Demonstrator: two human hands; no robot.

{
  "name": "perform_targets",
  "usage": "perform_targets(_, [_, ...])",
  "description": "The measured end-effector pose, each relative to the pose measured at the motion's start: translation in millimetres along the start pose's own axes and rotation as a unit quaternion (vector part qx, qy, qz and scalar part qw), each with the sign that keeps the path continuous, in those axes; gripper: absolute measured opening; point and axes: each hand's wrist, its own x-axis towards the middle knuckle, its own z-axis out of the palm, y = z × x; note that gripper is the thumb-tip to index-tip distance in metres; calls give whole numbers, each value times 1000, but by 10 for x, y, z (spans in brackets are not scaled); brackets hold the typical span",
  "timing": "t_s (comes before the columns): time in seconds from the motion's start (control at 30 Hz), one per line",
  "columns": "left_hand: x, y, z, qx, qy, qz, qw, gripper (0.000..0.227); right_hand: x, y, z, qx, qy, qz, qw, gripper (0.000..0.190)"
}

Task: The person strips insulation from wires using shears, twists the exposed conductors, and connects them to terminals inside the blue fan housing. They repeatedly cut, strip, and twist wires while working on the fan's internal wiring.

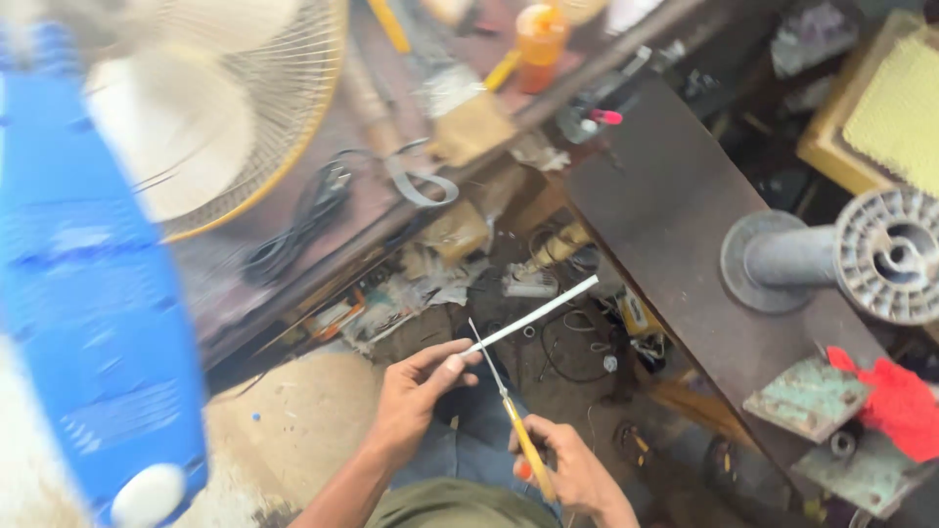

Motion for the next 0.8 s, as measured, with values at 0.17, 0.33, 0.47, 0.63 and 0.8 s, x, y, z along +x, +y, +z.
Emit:
perform_targets(0.17, [-331, 125, -291, -73, 10, 38, 997, 37, 73, -345, 172, 26, -46, 27, 998, 14])
perform_targets(0.33, [-565, 205, -410, -96, 36, 93, 990, 33, 52, -494, 351, -32, -66, 22, 997, 25])
perform_targets(0.47, [-676, 260, -425, -40, 13, 142, 989, 27, -9, -628, 445, -65, -74, -44, 994, 42])
perform_targets(0.63, [-825, 381, -480, -1, -10, 156, 988, 29, -131, -738, 545, -17, -70, -6, 997, 62])
perform_targets(0.8, [-884, 448, -483, 56, -3, 151, 987, 29, -76, -771, 538, -41, -85, -53, 994, 63])
